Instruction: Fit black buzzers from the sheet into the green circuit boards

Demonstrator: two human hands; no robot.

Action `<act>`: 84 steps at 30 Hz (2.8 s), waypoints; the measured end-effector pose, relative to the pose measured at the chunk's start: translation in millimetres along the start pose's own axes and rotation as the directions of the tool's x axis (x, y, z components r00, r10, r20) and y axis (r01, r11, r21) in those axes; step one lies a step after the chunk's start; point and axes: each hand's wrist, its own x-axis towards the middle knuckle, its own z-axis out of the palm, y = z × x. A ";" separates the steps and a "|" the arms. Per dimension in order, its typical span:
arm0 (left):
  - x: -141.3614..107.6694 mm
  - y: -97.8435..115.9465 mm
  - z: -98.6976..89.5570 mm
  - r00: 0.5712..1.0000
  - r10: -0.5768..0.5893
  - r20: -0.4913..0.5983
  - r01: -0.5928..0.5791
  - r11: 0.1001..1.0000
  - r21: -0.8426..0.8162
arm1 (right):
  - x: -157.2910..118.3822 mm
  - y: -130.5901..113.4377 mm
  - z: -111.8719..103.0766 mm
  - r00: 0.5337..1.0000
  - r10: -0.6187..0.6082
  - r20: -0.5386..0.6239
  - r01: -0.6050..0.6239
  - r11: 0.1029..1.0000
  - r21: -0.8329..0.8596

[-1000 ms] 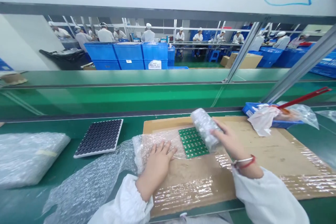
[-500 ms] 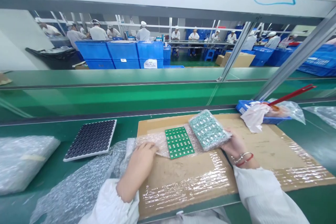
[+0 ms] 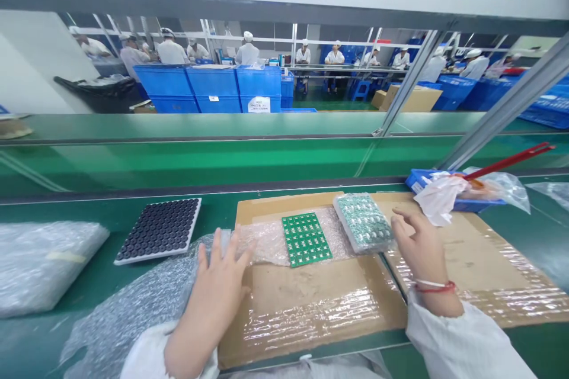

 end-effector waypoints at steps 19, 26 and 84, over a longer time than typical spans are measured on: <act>-41.1 -37.5 4.6 0.920 -0.359 -0.156 0.235 0.825 -0.513 | -49.5 -74.5 82.1 0.681 -0.543 0.491 0.484 0.837 0.256; 25.8 -7.3 -23.5 0.902 -0.408 0.139 -0.101 -0.513 -0.853 | -18.4 -66.7 68.0 0.956 -0.043 0.289 -0.057 0.943 0.328; -24.1 -64.6 16.3 0.798 -0.450 -0.401 0.212 0.832 -0.512 | -29.0 -99.3 109.8 0.772 0.138 0.621 -0.540 0.657 0.525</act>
